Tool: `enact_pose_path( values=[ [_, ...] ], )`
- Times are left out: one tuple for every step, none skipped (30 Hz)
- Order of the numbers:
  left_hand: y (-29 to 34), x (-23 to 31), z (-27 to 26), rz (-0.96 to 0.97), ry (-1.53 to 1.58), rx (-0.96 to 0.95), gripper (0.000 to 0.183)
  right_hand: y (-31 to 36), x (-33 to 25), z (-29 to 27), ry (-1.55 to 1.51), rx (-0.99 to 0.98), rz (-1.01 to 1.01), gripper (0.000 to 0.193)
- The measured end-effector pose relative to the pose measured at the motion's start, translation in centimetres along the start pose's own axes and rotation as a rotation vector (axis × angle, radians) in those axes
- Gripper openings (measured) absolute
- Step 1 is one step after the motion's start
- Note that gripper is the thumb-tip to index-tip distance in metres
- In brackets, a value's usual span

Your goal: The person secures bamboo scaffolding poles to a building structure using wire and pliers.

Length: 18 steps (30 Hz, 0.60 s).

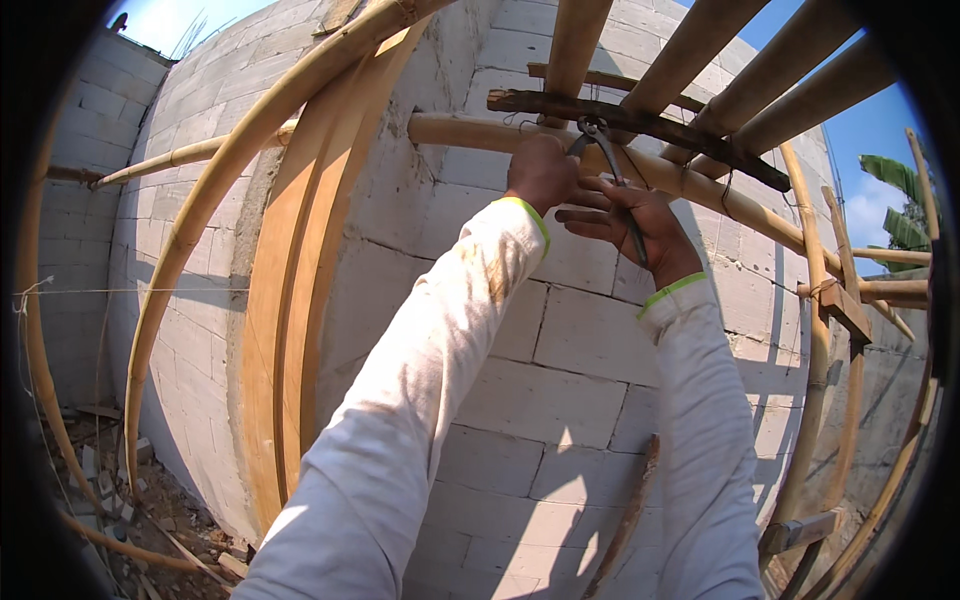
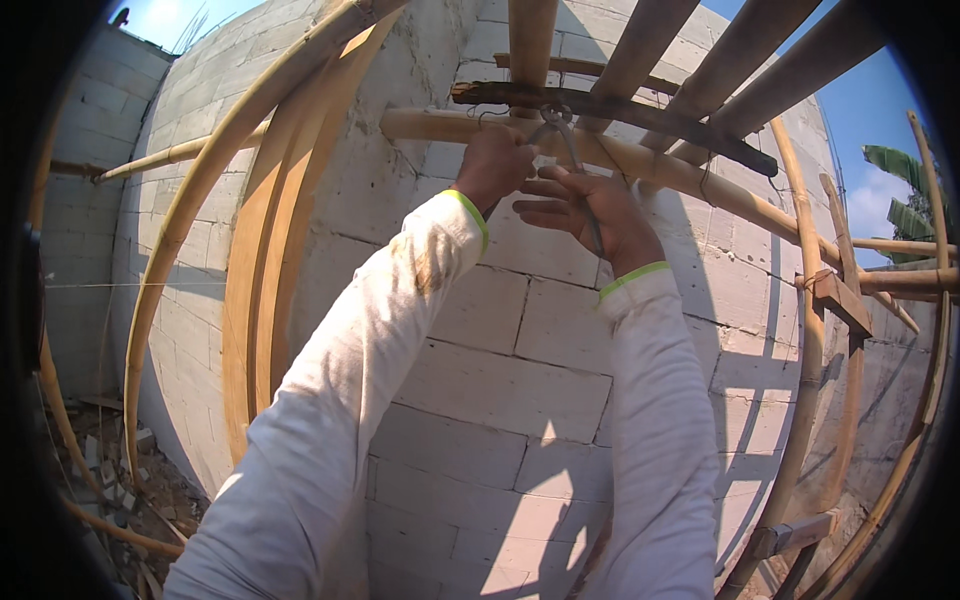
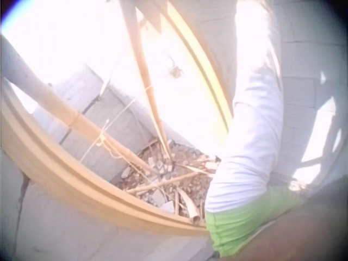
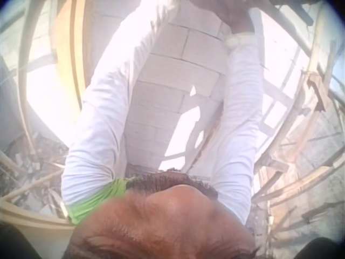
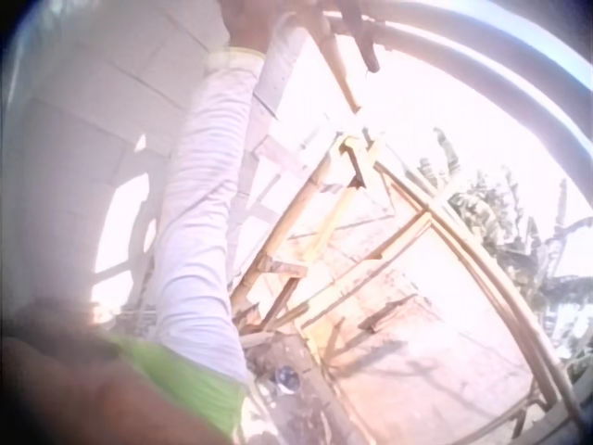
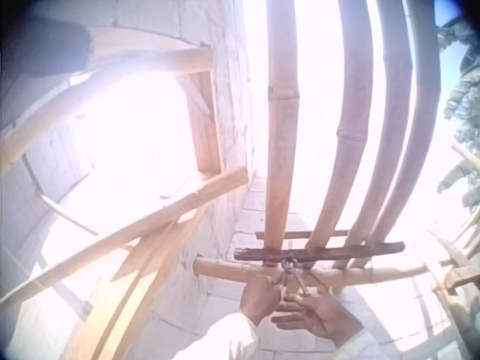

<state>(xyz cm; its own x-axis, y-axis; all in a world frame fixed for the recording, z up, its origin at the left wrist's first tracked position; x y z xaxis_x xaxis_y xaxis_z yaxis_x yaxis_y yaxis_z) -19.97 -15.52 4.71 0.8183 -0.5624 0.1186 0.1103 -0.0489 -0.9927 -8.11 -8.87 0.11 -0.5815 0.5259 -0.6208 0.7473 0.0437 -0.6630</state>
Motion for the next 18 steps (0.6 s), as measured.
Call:
enact_pose_path(
  values=[
    [0.0,-0.1,0.1,-0.014,-0.067,-0.044,0.024,0.2,0.2,-0.1,0.041,0.023,0.016,0.042],
    [-0.1,-0.4,0.2,-0.013,-0.070,-0.045,0.024,0.3,0.3,-0.2,0.082,0.047,0.032,0.043],
    [-0.1,-0.7,0.8,-0.021,0.051,-0.041,0.024,0.4,0.1,-0.3,0.084,0.054,0.031,0.043],
    [-0.2,-1.0,1.5,-0.031,0.175,-0.039,0.025,0.6,0.0,-0.5,0.108,0.056,0.048,0.044],
    [-0.3,-1.2,2.5,-0.029,0.186,-0.048,0.025,0.8,0.0,-0.8,0.134,0.062,0.066,0.045],
    [0.4,-1.2,4.0,-0.146,0.548,-0.131,0.024,0.9,0.2,-1.5,0.136,0.075,0.069,0.045],
    [1.1,-0.8,5.9,-0.267,0.912,-0.217,0.023,1.0,0.7,-3.1,0.212,0.184,0.138,0.045],
    [-0.1,-2.9,8.4,-0.270,0.928,-0.233,0.023,1.6,1.1,-4.8,0.289,0.296,0.209,0.046],
    [-2.6,-6.3,5.3,-0.043,0.741,-0.231,0.021,-0.8,1.0,-0.6,0.267,0.217,0.184,0.046],
    [-3.1,-6.6,5.3,0.064,0.672,-0.257,0.021,-1.0,0.6,0.5,0.381,0.291,0.204,0.044],
    [-3.5,-7.0,4.5,0.169,0.588,-0.270,0.020,-1.6,0.5,1.6,0.492,0.348,0.215,0.042],
    [-2.7,-6.6,7.1,-0.032,0.698,-0.219,0.020,-0.4,1.0,-0.2,0.506,0.397,0.236,0.042],
    [-2.3,-6.4,8.0,-0.131,0.743,-0.196,0.020,0.7,0.5,-1.1,0.606,0.511,0.209,0.047],
    [-1.9,-6.1,8.7,-0.228,0.787,-0.169,0.020,1.7,0.1,-1.6,0.705,0.620,0.180,0.052],
    [-1.7,-5.3,8.5,-0.152,0.774,-0.235,0.022,2.0,0.6,-1.3,0.708,0.621,0.182,0.052],
    [-1.4,-5.0,8.0,-0.116,0.766,-0.265,0.022,2.5,0.3,-0.9,0.957,0.680,0.127,0.064],
    [-1.1,-4.7,7.4,-0.078,0.759,-0.297,0.023,2.9,0.0,-0.2,1.206,0.732,0.068,0.076],
    [0.0,-0.7,6.1,0.368,0.314,-0.314,0.013,3.9,0.2,0.1,1.219,0.747,0.078,0.076]
  ],
)
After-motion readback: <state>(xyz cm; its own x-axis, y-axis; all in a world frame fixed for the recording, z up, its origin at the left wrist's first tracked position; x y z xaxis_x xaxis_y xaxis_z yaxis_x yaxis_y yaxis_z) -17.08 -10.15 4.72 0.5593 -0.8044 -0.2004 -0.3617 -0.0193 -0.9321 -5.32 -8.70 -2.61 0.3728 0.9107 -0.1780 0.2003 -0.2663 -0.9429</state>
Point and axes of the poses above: each hand's wrist, its own y-axis away from the middle knuckle, its own z-axis out of the palm, x = y × z, the point moved 7 cm from there along -y, towards the middle knuckle, and after that the axes turned 14 degrees about y, right-handed, at the moved point
